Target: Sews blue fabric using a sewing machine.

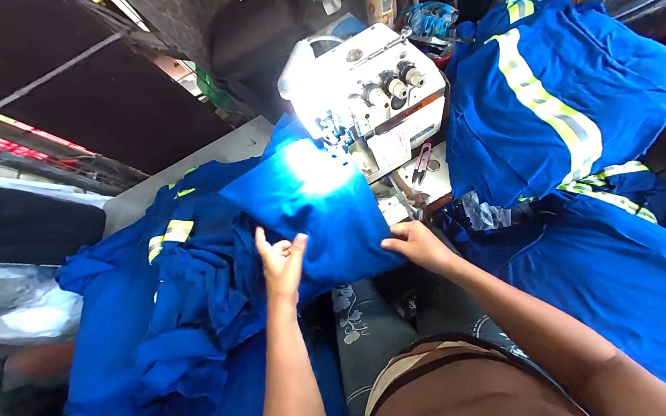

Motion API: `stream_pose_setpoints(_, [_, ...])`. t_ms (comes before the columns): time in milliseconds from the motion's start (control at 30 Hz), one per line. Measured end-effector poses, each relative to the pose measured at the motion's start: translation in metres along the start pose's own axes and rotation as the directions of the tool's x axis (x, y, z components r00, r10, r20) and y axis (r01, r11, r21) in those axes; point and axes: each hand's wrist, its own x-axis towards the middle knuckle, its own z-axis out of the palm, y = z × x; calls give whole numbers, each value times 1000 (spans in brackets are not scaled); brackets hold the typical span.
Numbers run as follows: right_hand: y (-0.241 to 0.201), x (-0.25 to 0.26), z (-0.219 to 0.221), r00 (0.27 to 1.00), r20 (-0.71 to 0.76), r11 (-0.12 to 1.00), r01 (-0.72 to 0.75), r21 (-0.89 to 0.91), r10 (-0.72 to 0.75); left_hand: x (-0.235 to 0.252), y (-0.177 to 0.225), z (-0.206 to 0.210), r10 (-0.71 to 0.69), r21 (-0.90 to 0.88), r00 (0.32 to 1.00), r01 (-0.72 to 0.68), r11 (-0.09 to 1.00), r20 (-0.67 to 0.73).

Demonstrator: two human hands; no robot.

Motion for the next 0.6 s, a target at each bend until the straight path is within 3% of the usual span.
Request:
stream_pose_setpoints(67, [14,-20,1,1000,19,999,-24,-25,25,-15,-7,8,91,78,996,-89,993,-19])
stream_pose_setpoints(200, [9,-27,1,998,-51,996,-51,-77,48,-5,0,-4,57,-260,995,-78,962,-87])
stream_pose_setpoints(267, [-4,-18,-1,995,-98,993,-42,-107,32,8,3,-13,106,-330,989,-135,934,-103])
stream_pose_setpoints(400, [-31,7,-6,982,-187,990,-33,-136,7,32,32,-29,224,-300,966,-254,920,-130])
stream_pose_setpoints(467, [-39,21,-6,974,-215,984,36,-173,-74,47,45,-35,287,-267,948,-315,911,-136])
stream_pose_setpoints(600, [-51,48,-5,925,-301,956,158,-248,-231,81,63,-47,427,-189,904,-421,887,-7])
